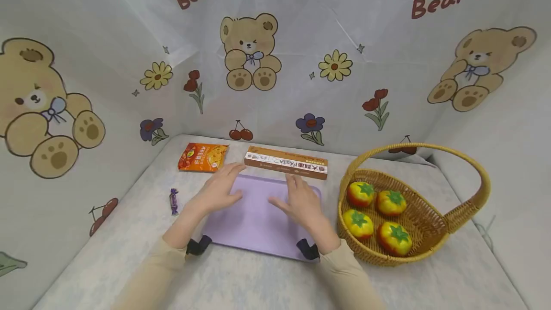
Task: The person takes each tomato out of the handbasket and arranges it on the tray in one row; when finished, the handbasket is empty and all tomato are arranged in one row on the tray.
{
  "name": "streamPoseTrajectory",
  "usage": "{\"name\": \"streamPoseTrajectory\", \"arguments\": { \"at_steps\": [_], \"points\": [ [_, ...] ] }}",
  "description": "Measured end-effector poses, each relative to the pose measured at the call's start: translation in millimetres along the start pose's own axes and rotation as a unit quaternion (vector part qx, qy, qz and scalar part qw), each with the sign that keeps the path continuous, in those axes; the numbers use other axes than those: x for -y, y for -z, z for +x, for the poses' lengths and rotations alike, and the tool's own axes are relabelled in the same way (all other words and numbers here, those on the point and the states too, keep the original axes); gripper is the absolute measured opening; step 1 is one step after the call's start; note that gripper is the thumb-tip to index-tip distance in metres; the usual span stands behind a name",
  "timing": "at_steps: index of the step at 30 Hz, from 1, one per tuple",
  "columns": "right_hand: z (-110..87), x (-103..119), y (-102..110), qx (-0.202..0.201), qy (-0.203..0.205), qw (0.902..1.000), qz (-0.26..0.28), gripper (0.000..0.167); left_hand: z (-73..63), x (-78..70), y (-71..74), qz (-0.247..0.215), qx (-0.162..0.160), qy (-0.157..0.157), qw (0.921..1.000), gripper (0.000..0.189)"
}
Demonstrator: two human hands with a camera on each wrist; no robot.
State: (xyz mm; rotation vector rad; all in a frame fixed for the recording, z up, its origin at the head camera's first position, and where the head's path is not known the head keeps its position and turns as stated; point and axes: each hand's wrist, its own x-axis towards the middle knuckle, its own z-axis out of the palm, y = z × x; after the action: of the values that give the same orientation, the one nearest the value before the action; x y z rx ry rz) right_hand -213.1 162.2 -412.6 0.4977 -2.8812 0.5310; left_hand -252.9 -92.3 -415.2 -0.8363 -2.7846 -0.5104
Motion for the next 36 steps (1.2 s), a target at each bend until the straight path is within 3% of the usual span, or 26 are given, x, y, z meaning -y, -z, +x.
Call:
{"name": "streamPoseTrajectory", "arguments": {
  "at_steps": [3,7,11,14,21,29,32,36],
  "points": [
    [-8.8,-2.0,15.1,-0.006,0.048,0.9967,0.066,0.072,-13.1,25.2,-0.7,-0.076,0.015,0.013,0.9969,0.062],
    [-30.5,-13.0,40.9,0.01,0.096,0.9864,0.133,0.042,-35.3,50.9,-9.7,-0.14,0.051,0.037,0.9881,0.058],
    [-54.3,-31.5,72.9,0.057,0.104,0.9781,0.171,0.023,-51.1,60.6,-20.3,-0.172,0.067,0.033,0.9822,0.056],
    [-67.6,-50.5,96.5,0.071,0.091,0.9785,0.171,0.018,-57.5,63.5,-25.9,-0.194,0.062,0.038,0.9783,0.056],
    [-75.0,-108.0,135.4,0.056,-0.011,0.9858,0.158,0.025,-64.5,73.4,-34.2,-0.259,0.033,0.074,0.9626,0.055],
    [-59.2,-158.1,139.0,0.062,-0.077,0.9863,0.132,0.044,-65.3,81.6,-41.7,-0.392,0.026,0.096,0.9148,0.055],
    [-54.1,-166.7,135.6,0.07,-0.097,0.9824,0.143,0.051,-66.3,81.4,-43.7,-0.41,0.029,0.086,0.9076,0.053],
    [-47.9,-175.8,129.8,0.074,-0.099,0.9799,0.157,0.054,-66.6,70.0,-31.1,-0.411,0.033,0.073,0.9081,0.051]
  ]
}}
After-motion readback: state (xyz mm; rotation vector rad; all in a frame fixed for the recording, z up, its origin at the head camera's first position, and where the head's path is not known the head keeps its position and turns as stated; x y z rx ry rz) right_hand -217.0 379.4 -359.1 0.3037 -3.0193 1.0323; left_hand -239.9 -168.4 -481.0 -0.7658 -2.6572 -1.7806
